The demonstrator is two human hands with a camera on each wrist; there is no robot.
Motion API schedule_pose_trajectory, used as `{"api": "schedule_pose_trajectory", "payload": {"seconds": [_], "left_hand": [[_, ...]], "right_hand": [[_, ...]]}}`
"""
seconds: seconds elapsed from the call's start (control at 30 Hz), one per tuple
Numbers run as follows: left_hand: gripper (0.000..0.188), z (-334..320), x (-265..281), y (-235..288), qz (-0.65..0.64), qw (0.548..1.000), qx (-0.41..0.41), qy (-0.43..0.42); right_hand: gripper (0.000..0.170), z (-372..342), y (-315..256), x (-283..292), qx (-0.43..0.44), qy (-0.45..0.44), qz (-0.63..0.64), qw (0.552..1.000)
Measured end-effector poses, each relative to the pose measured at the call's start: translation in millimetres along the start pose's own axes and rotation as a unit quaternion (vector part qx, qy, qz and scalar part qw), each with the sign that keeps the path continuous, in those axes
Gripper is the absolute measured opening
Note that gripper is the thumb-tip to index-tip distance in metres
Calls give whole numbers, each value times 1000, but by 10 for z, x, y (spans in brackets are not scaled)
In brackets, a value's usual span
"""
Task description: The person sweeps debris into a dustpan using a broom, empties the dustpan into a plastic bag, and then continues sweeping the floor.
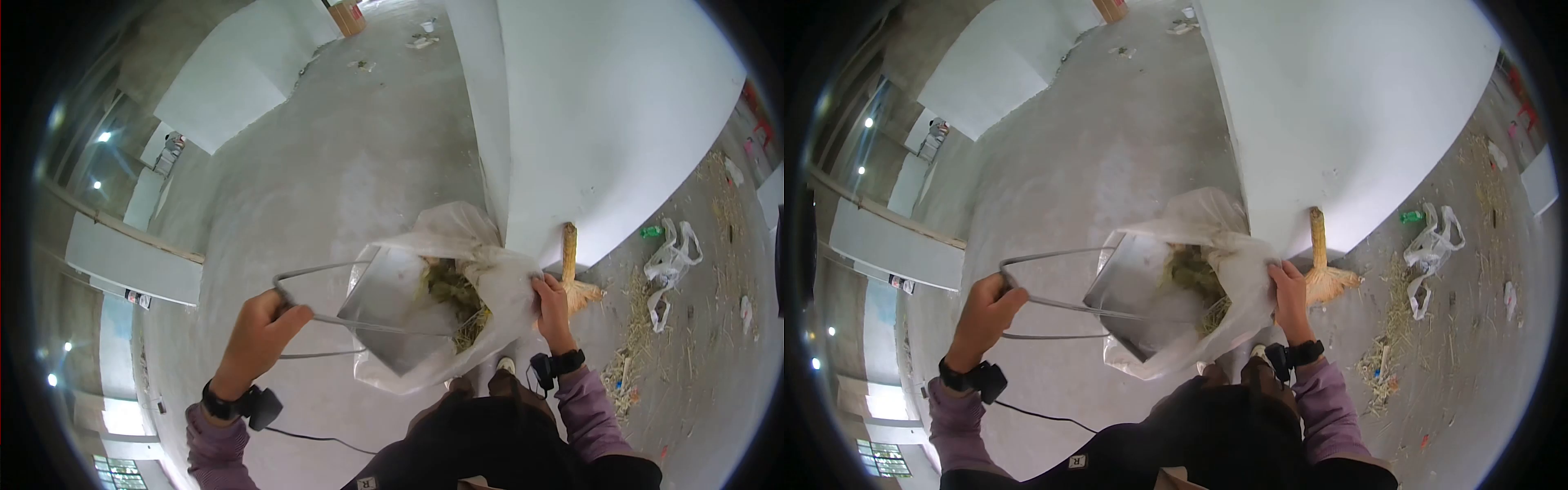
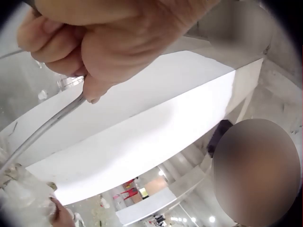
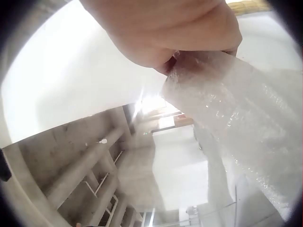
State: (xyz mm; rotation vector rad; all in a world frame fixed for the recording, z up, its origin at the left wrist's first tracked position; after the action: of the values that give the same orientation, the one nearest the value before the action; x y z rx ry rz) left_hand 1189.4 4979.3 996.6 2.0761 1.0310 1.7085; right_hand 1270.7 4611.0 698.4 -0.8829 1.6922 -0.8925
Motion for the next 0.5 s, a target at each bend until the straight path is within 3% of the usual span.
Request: {"api": "schedule_pose_trajectory", "payload": {"seconds": [0.07, 0.2, 0.3, 0.5], "left_hand": [[24, -7, -73, -172, -37, 998, 24, -46], [30, 206, -234, -348, -44, 998, 34, -28], [34, 187, -221, -384, -29, 994, 100, -20], [33, -18, 44, -219, 15, 996, 82, 29]], "right_hand": [[7, -19, 75, 52, -5, -1, 0, 1000], [8, 49, 215, 69, -9, -8, -8, 1000], [6, -2, 192, 158, -21, 6, -27, 999], [7, 54, 383, 299, -20, 14, 9, 1000]]}}
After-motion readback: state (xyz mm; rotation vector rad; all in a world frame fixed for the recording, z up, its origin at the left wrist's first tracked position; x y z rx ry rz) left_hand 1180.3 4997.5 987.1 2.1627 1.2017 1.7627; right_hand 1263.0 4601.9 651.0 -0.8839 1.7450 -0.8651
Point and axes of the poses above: each hand's wrist, its own z-axis towards the middle knuckle, its own x-axis out of the back of the hand, y = z × x, the point moved 8 cm from there along z, towards the middle knuckle, and after that the axes turned 5 degrees about x, right-handed, at the moved point
